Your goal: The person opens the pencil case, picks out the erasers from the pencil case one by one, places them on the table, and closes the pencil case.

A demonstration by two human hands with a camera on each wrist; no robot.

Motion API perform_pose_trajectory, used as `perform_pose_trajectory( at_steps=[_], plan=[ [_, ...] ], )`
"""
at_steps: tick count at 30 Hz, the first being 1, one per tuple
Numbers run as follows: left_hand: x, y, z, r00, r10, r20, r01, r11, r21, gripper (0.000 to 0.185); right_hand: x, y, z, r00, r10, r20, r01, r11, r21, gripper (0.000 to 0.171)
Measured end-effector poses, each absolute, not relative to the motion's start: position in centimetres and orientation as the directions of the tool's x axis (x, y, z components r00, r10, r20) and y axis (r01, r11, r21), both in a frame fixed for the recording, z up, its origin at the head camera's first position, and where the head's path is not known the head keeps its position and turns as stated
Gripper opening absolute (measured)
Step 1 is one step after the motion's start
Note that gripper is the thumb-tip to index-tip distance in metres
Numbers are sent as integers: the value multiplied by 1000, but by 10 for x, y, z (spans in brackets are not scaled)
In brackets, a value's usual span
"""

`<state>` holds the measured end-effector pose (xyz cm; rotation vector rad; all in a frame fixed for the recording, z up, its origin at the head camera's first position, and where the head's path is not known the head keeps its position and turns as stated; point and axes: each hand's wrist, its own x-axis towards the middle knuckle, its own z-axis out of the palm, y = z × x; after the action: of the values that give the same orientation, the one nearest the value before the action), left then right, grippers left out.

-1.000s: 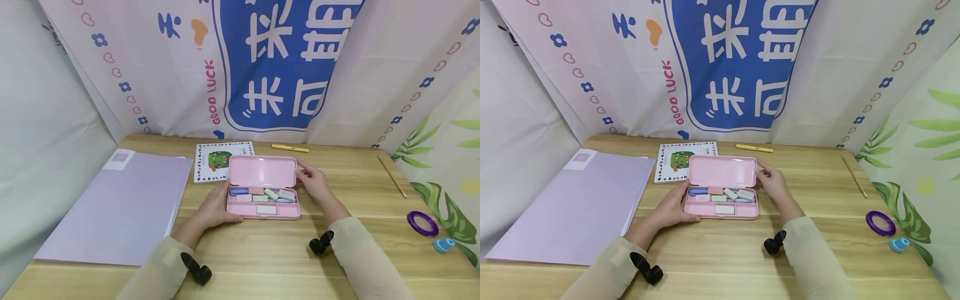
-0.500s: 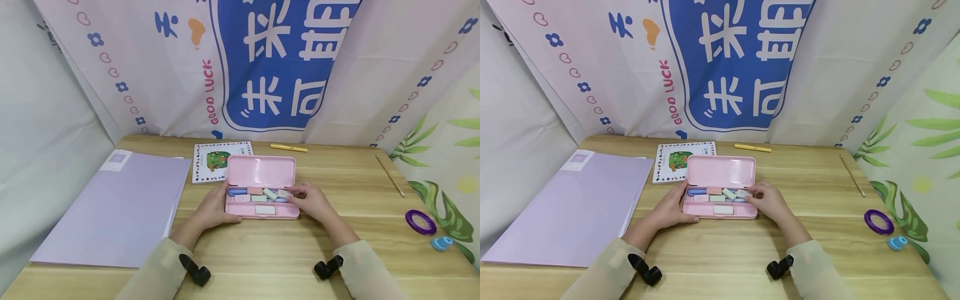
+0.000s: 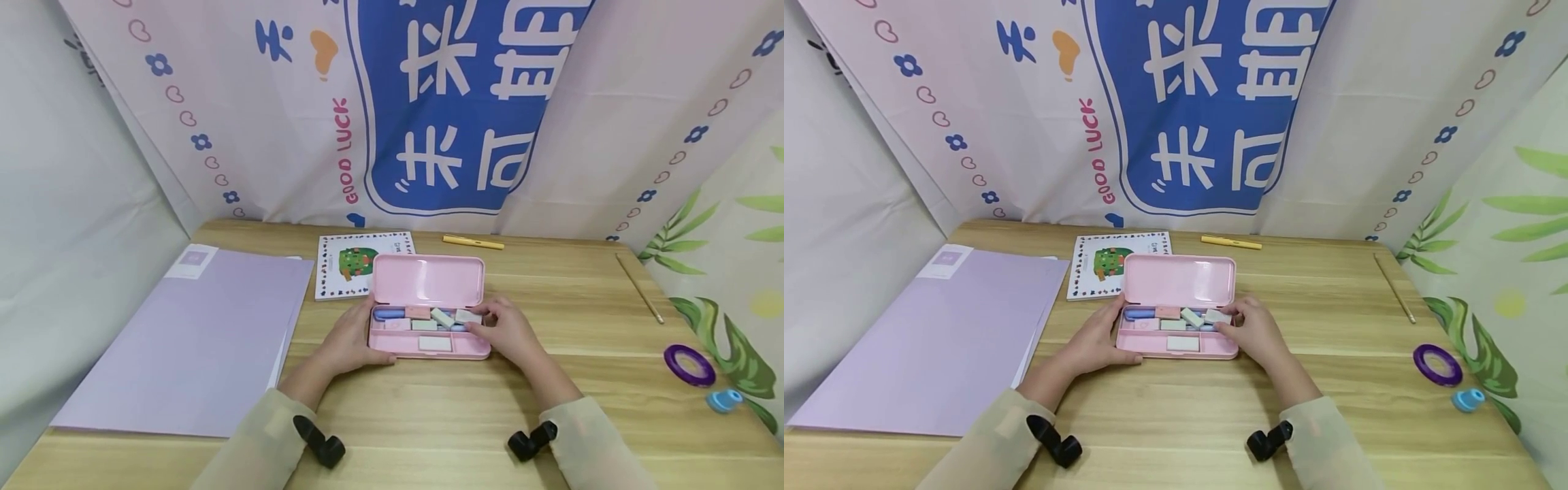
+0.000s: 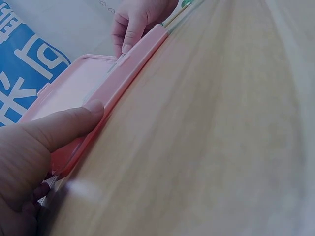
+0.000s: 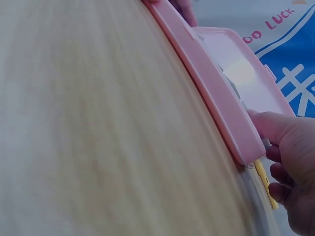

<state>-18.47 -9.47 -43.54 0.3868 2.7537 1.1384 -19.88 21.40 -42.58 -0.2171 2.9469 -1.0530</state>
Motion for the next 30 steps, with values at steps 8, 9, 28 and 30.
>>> perform_pose_trajectory(
  at_steps=[8,9,28,30],
  plan=[
    [-184,-93,-435,-957,286,-38,174,676,716,131,-189,233,-422,-997,-9,83,-64,720,-691,39],
    [-184,-93,-436,-957,288,-36,177,677,714,131,-188,239,-421,-995,2,96,-64,729,-682,41],
    [-185,-95,-437,-956,292,-39,182,690,700,131,-186,292,-433,-986,167,8,131,799,-587,53],
    [-185,-94,-437,-956,292,-37,184,691,699,131,-184,291,-432,-984,179,-4,145,788,-598,57]
  ],
)
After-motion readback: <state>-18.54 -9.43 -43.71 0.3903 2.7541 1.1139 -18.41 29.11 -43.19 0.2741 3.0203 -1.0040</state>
